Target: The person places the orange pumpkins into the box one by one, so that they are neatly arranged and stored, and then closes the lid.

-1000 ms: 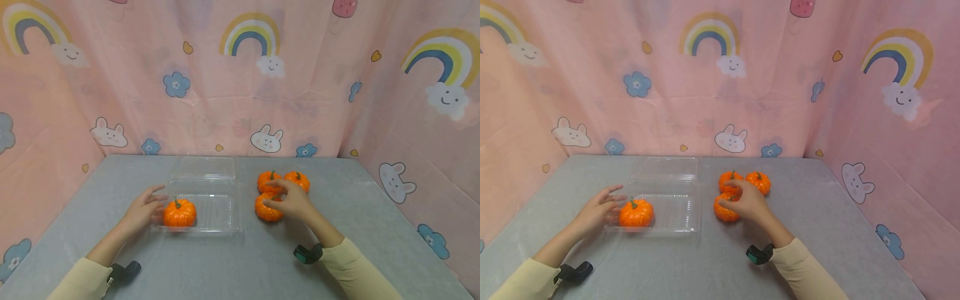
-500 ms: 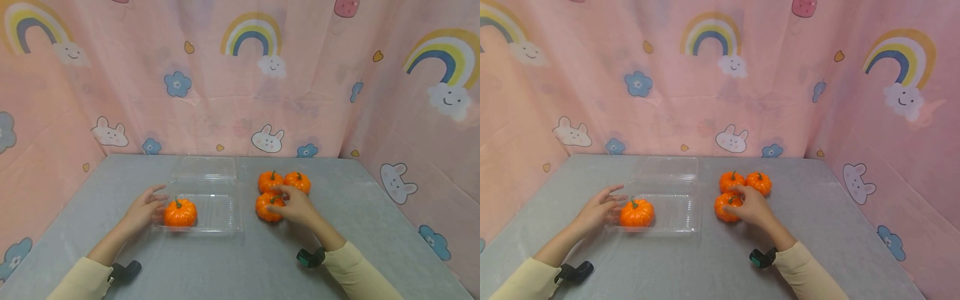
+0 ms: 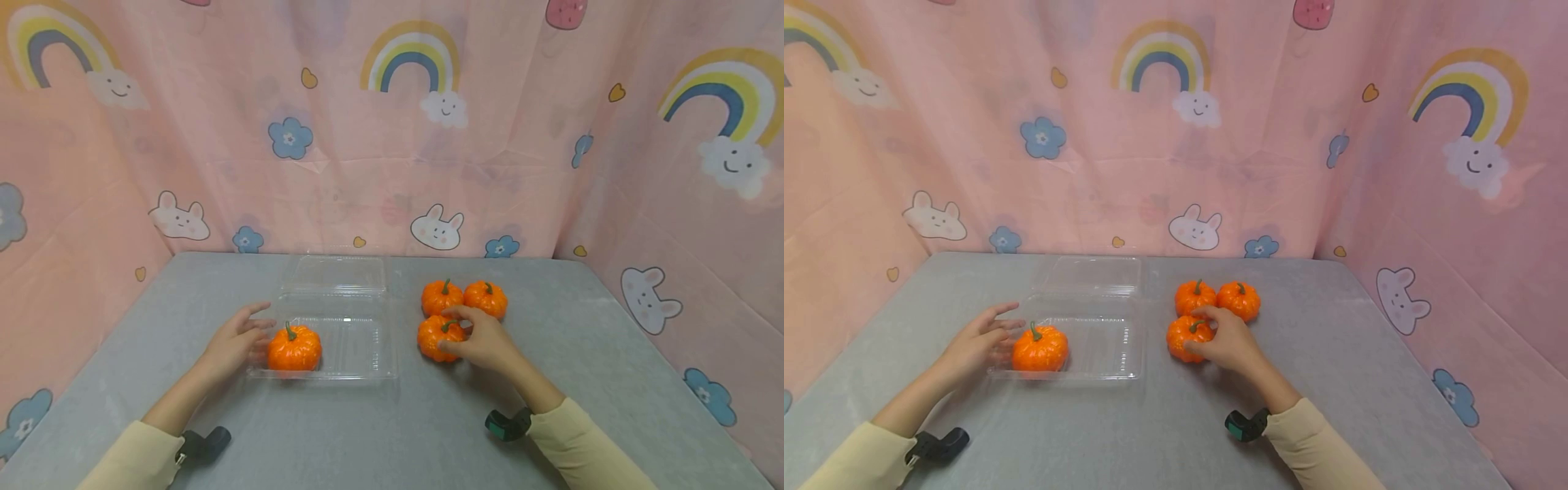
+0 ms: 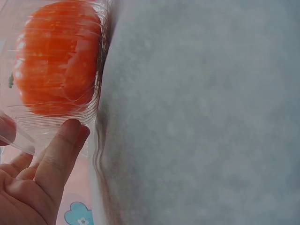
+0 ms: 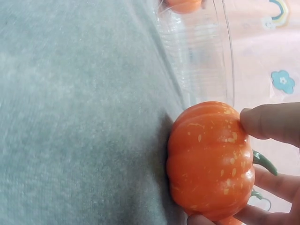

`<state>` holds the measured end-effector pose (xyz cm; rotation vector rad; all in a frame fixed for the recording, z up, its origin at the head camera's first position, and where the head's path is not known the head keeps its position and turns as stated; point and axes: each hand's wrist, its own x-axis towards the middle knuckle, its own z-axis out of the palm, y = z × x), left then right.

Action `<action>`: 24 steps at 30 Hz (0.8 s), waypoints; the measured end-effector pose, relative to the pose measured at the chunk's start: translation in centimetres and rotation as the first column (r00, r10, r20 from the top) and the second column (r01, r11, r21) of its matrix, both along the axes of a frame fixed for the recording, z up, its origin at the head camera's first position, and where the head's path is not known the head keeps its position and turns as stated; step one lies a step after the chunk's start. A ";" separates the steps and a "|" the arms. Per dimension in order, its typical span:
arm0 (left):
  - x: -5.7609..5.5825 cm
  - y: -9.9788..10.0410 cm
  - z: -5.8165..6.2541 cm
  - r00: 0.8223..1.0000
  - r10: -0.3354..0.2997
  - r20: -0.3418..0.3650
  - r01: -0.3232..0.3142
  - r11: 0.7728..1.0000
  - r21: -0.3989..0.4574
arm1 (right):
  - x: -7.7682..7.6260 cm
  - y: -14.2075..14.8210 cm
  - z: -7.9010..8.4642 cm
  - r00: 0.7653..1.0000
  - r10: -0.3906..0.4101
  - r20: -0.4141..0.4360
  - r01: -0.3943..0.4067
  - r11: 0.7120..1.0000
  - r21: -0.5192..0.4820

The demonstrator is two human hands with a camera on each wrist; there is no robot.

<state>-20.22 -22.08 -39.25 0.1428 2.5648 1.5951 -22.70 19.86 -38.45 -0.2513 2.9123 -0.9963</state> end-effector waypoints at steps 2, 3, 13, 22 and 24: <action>0.0 0.0 0.0 1.000 0.000 -0.001 0.000 1.000 0.001 | 0.0 0.0 0.0 1.000 -0.002 0.002 0.002 1.000 -0.003; 0.0 0.0 0.0 1.000 -0.001 -0.001 0.001 1.000 0.002 | 0.0 0.0 0.0 1.000 -0.001 0.002 0.001 1.000 -0.004; 0.0 0.1 0.0 1.000 0.007 0.004 -0.007 1.000 0.003 | 0.0 0.0 0.0 1.000 -0.006 -0.006 0.006 1.000 -0.003; 0.0 0.0 0.0 1.000 0.006 0.002 -0.006 1.000 -0.002 | 0.0 -0.1 0.0 1.000 -0.009 0.004 0.009 1.000 -0.014; 0.1 0.1 0.0 1.000 0.005 0.004 -0.005 1.000 -0.001 | 0.0 -0.1 0.1 1.000 -0.003 -0.003 0.003 1.000 -0.016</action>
